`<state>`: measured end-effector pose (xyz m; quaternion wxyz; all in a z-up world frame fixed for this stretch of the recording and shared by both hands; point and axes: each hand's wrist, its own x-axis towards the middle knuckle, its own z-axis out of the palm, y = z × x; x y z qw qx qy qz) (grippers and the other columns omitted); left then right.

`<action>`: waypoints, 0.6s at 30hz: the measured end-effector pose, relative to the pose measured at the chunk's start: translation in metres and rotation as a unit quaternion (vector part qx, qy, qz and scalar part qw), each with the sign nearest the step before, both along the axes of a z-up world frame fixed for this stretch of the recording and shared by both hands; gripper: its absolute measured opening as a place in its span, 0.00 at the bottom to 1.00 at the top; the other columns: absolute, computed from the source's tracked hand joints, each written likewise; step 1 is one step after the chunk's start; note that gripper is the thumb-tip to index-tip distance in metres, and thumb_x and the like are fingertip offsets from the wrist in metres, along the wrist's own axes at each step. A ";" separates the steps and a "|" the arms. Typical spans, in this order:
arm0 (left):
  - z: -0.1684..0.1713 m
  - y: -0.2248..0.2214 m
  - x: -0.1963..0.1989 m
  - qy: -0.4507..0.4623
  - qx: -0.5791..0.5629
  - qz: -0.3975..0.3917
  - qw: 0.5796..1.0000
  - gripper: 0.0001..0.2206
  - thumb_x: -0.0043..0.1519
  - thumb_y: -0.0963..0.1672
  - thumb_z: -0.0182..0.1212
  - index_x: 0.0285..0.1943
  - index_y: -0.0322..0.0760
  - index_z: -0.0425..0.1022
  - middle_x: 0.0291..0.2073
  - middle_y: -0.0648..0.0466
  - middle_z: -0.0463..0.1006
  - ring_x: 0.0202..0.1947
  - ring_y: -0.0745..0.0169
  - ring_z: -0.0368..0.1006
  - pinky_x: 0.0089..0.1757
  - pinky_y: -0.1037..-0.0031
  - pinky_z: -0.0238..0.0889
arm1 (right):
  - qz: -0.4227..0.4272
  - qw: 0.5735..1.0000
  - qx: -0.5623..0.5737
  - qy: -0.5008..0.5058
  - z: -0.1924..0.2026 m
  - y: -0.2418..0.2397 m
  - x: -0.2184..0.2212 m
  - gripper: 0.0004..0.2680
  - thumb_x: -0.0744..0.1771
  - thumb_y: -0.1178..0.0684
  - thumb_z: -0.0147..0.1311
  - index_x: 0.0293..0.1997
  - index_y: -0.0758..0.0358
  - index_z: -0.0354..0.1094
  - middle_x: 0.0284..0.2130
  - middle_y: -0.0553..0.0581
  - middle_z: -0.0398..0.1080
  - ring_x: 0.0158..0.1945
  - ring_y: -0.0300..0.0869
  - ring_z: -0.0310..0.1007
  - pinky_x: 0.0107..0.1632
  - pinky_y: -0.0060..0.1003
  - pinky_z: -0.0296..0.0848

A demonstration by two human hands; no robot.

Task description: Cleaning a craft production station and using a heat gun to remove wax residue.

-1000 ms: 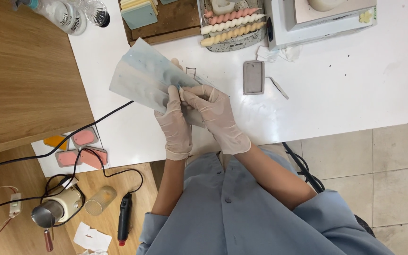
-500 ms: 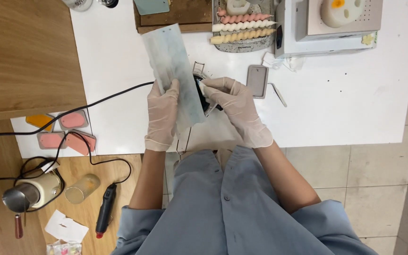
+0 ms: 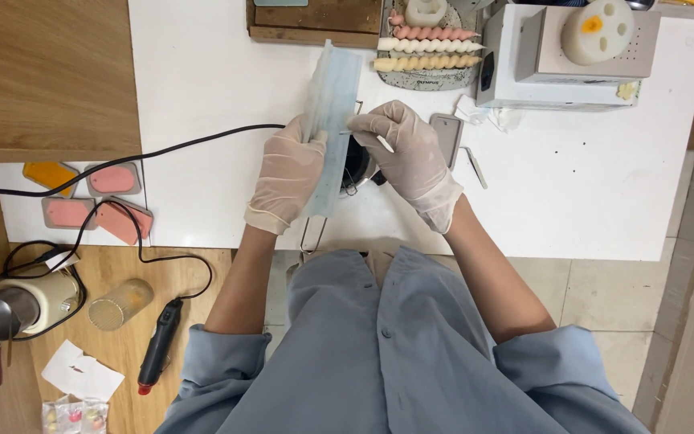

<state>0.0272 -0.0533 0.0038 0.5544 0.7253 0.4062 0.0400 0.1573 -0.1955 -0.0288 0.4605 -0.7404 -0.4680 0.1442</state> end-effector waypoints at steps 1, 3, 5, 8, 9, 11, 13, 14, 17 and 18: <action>-0.002 0.001 0.000 -0.001 0.000 -0.001 1.000 0.14 0.66 0.43 0.53 0.57 0.30 0.76 0.38 0.47 0.84 0.36 0.62 0.75 0.42 0.71 0.70 | -0.001 1.000 0.000 -0.001 0.004 0.002 0.000 0.06 0.67 0.60 0.62 0.49 0.59 0.77 0.37 0.53 0.73 0.39 0.41 0.76 0.41 0.34 0.77; -0.006 0.002 0.002 -0.003 0.009 -0.003 1.000 0.15 0.64 0.43 0.55 0.58 0.32 0.75 0.37 0.47 0.84 0.35 0.62 0.76 0.41 0.70 0.70 | 0.017 0.988 -0.042 0.150 0.012 0.006 0.000 0.06 0.68 0.60 0.59 0.48 0.61 0.76 0.38 0.53 0.71 0.35 0.36 0.76 0.33 0.29 0.81; -0.008 0.002 0.002 0.001 0.003 -0.002 1.000 0.15 0.65 0.43 0.55 0.58 0.32 0.76 0.37 0.47 0.84 0.35 0.63 0.75 0.41 0.70 0.70 | 0.020 0.989 -0.038 0.142 0.005 0.004 0.001 0.06 0.68 0.60 0.59 0.49 0.62 0.76 0.38 0.53 0.71 0.34 0.35 0.76 0.32 0.28 0.81; -0.017 0.005 0.000 0.002 0.010 -0.001 1.000 0.15 0.64 0.44 0.56 0.57 0.32 0.76 0.37 0.47 0.84 0.35 0.63 0.76 0.40 0.71 0.70 | 0.020 0.985 -0.047 0.167 0.002 0.004 0.000 0.06 0.68 0.60 0.58 0.49 0.62 0.76 0.39 0.52 0.71 0.34 0.35 0.76 0.32 0.28 0.81; -0.021 0.005 -0.001 0.000 0.020 -0.002 1.000 0.15 0.64 0.44 0.57 0.57 0.31 0.76 0.37 0.47 0.84 0.36 0.63 0.77 0.41 0.71 0.70 | 0.016 0.978 -0.063 0.201 0.002 0.003 -0.001 0.06 0.68 0.60 0.57 0.48 0.61 0.76 0.39 0.52 0.71 0.34 0.35 0.77 0.33 0.28 0.82; -0.020 0.005 -0.001 0.004 0.018 -0.005 1.000 0.15 0.64 0.44 0.56 0.57 0.31 0.76 0.37 0.47 0.84 0.36 0.62 0.77 0.41 0.71 0.70 | 0.030 0.991 -0.032 0.125 -0.011 -0.002 -0.001 0.06 0.68 0.60 0.59 0.49 0.62 0.76 0.39 0.53 0.72 0.37 0.38 0.76 0.38 0.31 0.80; -0.020 0.007 -0.001 0.009 0.016 -0.007 1.000 0.15 0.65 0.44 0.56 0.56 0.30 0.76 0.37 0.46 0.84 0.36 0.61 0.76 0.41 0.71 0.70 | 0.046 0.998 -0.001 0.048 -0.018 -0.004 -0.001 0.07 0.68 0.61 0.60 0.50 0.62 0.76 0.40 0.55 0.73 0.40 0.41 0.76 0.42 0.34 0.78; -0.020 0.007 -0.001 0.013 0.021 -0.007 1.000 0.15 0.65 0.44 0.56 0.57 0.31 0.76 0.37 0.46 0.84 0.36 0.60 0.77 0.41 0.70 0.70 | 0.055 0.998 -0.011 0.026 -0.019 -0.005 -0.002 0.07 0.67 0.60 0.60 0.50 0.62 0.76 0.38 0.55 0.73 0.41 0.43 0.75 0.43 0.35 0.77; -0.024 0.008 -0.001 0.021 0.035 -0.012 0.999 0.15 0.64 0.44 0.57 0.57 0.31 0.75 0.38 0.44 0.84 0.37 0.58 0.79 0.42 0.69 0.70 | 0.073 0.997 -0.010 -0.005 -0.018 -0.007 0.000 0.08 0.67 0.60 0.61 0.50 0.61 0.77 0.37 0.55 0.74 0.42 0.45 0.75 0.44 0.37 0.76; -0.025 0.009 -0.001 0.026 0.044 -0.016 0.999 0.15 0.64 0.44 0.57 0.56 0.30 0.75 0.39 0.43 0.83 0.38 0.56 0.79 0.42 0.68 0.70 | 0.081 0.997 0.000 -0.013 -0.017 -0.007 0.000 0.08 0.67 0.60 0.61 0.50 0.60 0.77 0.37 0.55 0.74 0.42 0.46 0.75 0.44 0.37 0.76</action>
